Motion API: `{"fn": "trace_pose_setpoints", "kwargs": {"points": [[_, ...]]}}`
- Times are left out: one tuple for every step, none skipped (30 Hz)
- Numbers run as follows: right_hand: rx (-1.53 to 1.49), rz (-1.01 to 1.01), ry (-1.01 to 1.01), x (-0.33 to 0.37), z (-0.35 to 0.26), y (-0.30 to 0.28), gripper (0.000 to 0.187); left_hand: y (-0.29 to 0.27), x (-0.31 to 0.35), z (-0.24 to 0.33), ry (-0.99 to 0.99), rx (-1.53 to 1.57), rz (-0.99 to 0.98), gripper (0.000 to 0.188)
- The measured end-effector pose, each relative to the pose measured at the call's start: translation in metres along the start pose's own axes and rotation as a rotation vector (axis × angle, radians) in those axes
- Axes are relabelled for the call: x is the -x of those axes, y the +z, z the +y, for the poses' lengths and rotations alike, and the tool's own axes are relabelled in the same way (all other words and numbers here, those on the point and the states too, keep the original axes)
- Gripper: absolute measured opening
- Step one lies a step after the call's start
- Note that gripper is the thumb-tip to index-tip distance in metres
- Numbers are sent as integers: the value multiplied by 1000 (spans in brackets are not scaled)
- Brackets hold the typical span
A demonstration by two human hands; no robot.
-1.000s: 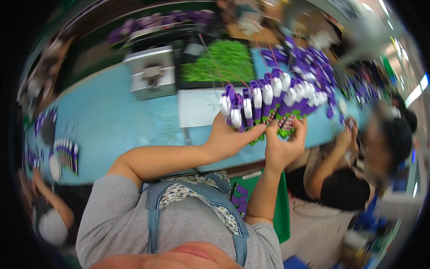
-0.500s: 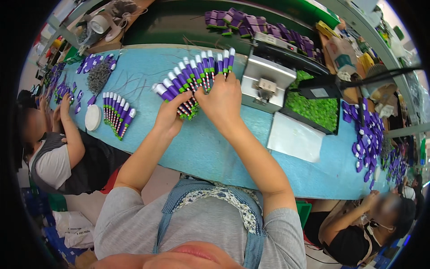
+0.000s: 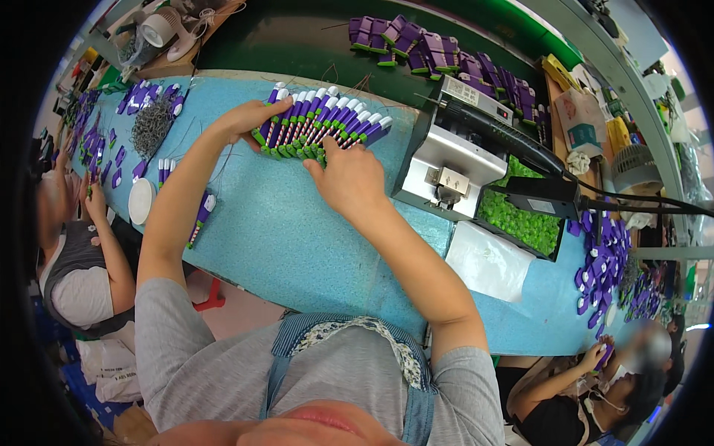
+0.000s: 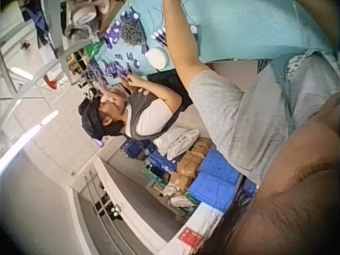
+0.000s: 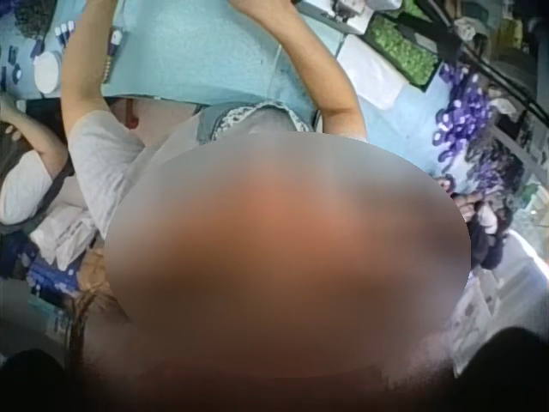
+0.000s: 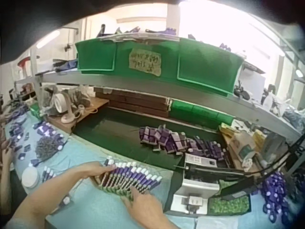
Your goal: Assembling plastic toy components using an electric screwdriver in a factory setting.
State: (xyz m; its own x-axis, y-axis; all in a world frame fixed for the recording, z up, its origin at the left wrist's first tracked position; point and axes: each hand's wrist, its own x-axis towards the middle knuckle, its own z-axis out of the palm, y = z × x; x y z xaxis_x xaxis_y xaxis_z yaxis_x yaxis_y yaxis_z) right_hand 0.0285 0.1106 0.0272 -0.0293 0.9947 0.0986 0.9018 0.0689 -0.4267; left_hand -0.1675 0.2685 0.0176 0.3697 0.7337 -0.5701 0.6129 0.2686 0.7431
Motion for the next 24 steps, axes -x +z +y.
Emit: {"fn": "trace_pose_setpoints", "kwargs": {"points": [[38,6,-27,-1,-2,-1,45,-7,-3,-1,-31,-154,96,81],[73,14,-54,-2,-4,0,45,-11,-3,-4,-63,-311,192,87],[64,15,-52,-5,-2,1,45,-13,-2,-4,-68,-319,193,87],[150,53,-88,-8,1,4,44,-14,0,-4,-67,-360,289,85],[236,92,-122,-10,3,7,44,-14,1,-4,-63,-402,384,85],[228,95,-111,-12,9,10,44,-8,9,5,-95,-568,489,78],[216,151,-146,-12,13,12,42,3,12,3,22,-747,719,70],[206,207,-178,-11,18,12,41,18,16,-1,150,-921,946,63],[204,215,-163,-9,21,7,41,37,24,4,326,-839,1029,49],[32,192,-186,-4,23,-1,38,58,30,7,490,-694,974,45],[-137,169,-205,3,25,-10,35,81,35,13,649,-543,906,43],[-311,248,-206,10,30,-18,31,106,41,19,775,-574,874,44],[-483,325,-203,19,34,-27,27,126,43,24,899,-600,837,46],[-591,410,-107,32,33,-45,23,137,40,28,857,-634,795,48],[-717,474,-37,44,45,-58,23,146,37,31,818,-668,749,50],[-842,535,27,57,57,-72,24,149,27,30,813,-703,779,47],[-1039,570,158,72,64,-88,30,150,21,31,791,-721,790,46],[-1097,622,195,82,74,-99,36,150,17,30,764,-743,806,45],[-1100,678,256,90,82,-108,43,150,16,31,741,-740,812,43],[-1134,662,280,94,88,-117,49,149,16,32,742,-743,807,43],[-1172,650,309,97,90,-123,55,148,16,32,732,-787,819,40],[-1215,640,299,96,90,-128,60,147,16,33,719,-832,832,38],[-1260,629,288,92,91,-132,65,147,16,37,692,-845,816,35],[-1313,620,291,84,92,-137,70,147,16,39,692,-858,812,35]]}}
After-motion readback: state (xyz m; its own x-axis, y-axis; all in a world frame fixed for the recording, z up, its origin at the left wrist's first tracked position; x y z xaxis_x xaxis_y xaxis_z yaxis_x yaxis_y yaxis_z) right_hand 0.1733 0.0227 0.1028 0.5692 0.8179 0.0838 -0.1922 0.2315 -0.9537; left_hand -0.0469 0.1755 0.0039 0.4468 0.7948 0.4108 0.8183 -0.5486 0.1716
